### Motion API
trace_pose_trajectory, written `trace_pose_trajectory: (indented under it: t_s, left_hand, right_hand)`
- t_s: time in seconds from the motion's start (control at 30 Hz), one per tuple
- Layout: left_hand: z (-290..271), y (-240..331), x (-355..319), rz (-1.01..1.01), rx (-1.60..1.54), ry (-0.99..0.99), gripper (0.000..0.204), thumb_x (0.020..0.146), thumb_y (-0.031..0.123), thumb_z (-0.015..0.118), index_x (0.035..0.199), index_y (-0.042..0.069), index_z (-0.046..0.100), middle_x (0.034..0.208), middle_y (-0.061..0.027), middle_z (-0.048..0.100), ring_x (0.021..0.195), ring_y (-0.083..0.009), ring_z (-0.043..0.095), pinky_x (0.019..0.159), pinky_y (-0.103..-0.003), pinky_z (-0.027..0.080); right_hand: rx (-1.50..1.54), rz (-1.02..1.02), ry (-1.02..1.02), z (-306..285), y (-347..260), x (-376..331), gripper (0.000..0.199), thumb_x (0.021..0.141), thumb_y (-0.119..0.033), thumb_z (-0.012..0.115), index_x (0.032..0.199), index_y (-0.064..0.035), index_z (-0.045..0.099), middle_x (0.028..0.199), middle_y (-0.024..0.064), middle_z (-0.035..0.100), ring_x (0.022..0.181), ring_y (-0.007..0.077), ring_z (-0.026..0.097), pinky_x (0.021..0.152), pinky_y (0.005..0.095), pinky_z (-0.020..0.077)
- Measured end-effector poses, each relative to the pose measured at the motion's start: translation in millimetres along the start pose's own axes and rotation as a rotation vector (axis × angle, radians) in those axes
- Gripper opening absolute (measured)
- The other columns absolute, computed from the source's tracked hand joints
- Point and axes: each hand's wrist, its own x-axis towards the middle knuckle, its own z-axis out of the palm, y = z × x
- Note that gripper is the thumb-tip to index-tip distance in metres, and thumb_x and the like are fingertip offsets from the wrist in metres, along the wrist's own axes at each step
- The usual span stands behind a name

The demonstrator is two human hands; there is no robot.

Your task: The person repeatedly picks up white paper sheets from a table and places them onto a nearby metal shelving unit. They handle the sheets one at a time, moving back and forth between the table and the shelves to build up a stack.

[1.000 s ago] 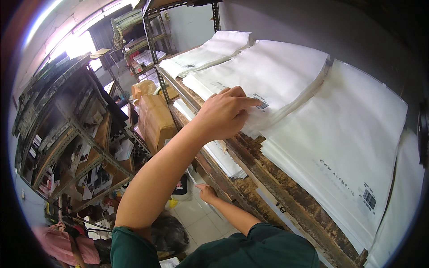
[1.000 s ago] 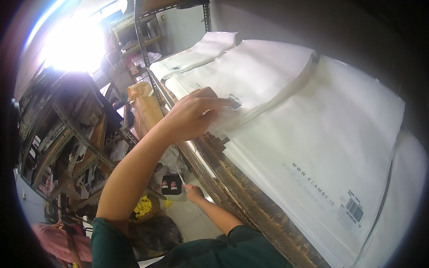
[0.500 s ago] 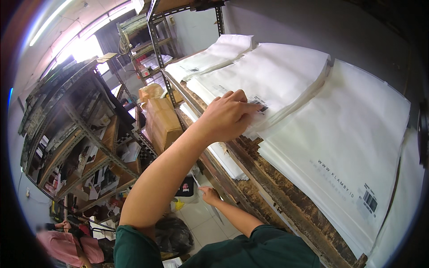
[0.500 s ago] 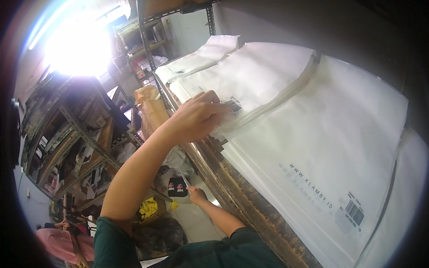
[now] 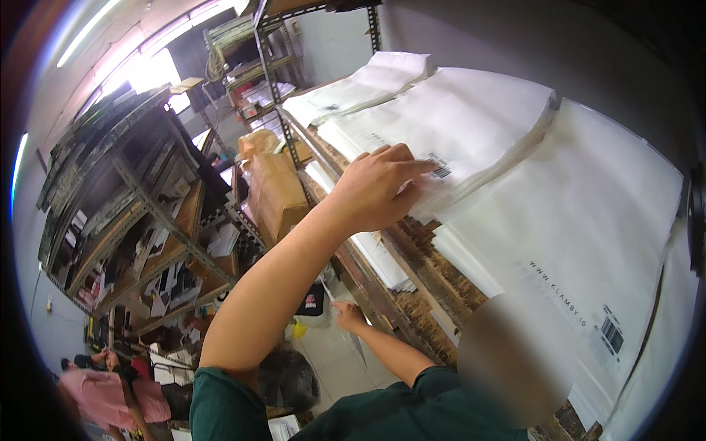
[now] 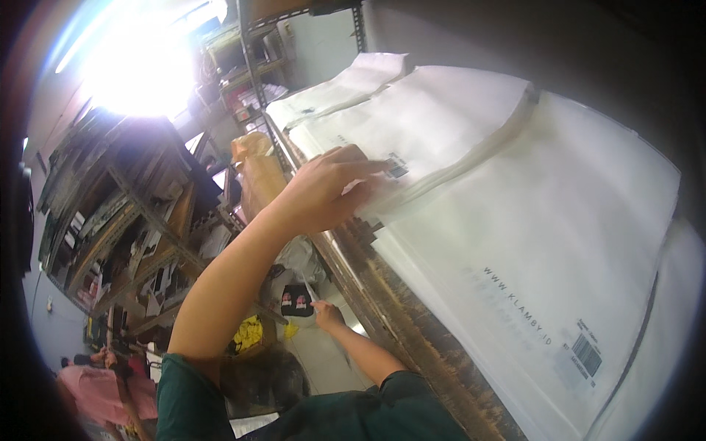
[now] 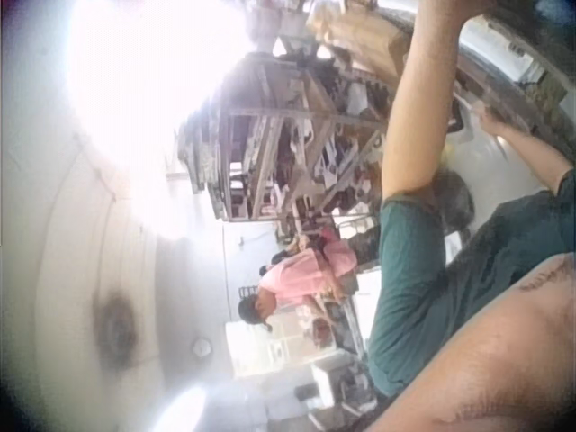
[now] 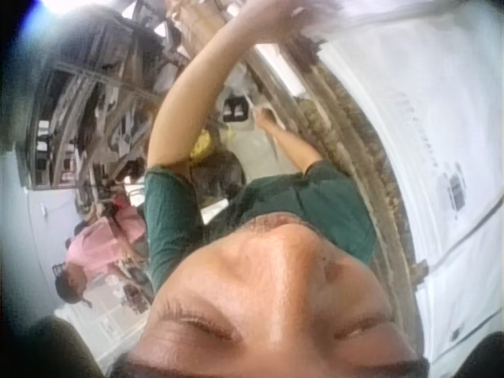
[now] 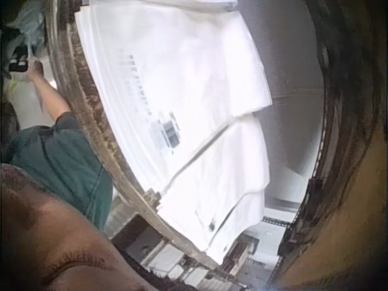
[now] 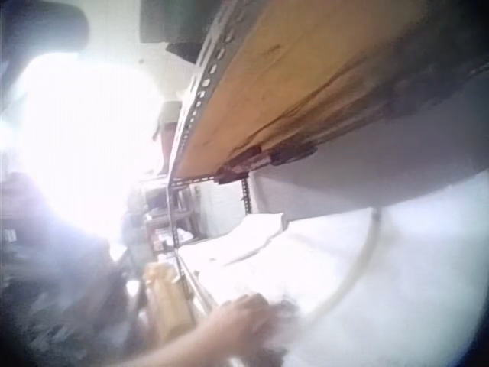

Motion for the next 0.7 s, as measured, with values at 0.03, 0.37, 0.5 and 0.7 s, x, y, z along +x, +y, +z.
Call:
trace_pose_trajectory:
  t_s: [0.03,0.37,0.5,0.7]
  left_hand:
    - [-4.0,2.0,-9.9,0.019,-0.016,0.085,0.039,0.078,0.011,0.059,0.117,0.014,0.059,0.092,-0.0101,0.056,0.087,-0.0292,0.056,0.078,-0.04,0.044]
    - [11.0,117.9,-266.9,-0.219,0.038,0.471,0.039,0.072,0.023,0.068,0.109,0.013,0.06,0.09,-0.0062,0.056,0.082,-0.0238,0.055,0.068,-0.037,0.04]
    - [43.4,178.4,-394.5,-0.601,0.043,0.607,0.033,0.075,0.022,0.067,0.106,0.012,0.062,0.085,-0.0055,0.057,0.076,-0.024,0.053,0.064,-0.036,0.038]
    - [83.0,277.5,-532.5,-1.261,0.217,0.886,0.022,0.076,0.017,0.067,0.096,0.009,0.065,0.081,-0.0071,0.061,0.076,-0.0251,0.059,0.066,-0.035,0.046]
  right_hand:
    - [0.02,-0.001,-0.011,0.9,-1.1,-0.6,0.034,0.072,0.001,0.049,0.101,-0.0049,0.064,0.106,0.0153,0.062,0.096,0.0331,0.06,0.083,0.0402,0.0481]
    - [-0.13,-0.118,0.02,6.3,40.5,-37.4,0.024,0.073,-0.004,0.055,0.095,0.0009,0.063,0.096,0.0168,0.064,0.09,0.0296,0.06,0.08,0.0374,0.0474]
    - [-0.151,-0.128,-0.002,-11.9,25.3,-50.2,0.024,0.074,0.001,0.055,0.097,0.0061,0.061,0.094,0.0187,0.063,0.09,0.0309,0.06,0.081,0.0382,0.0472]
    - [-0.224,-0.119,-0.064,8.8,47.3,-45.8,0.03,0.075,0.002,0.05,0.102,0.0013,0.063,0.1,0.0205,0.065,0.092,0.0332,0.062,0.083,0.0377,0.0474]
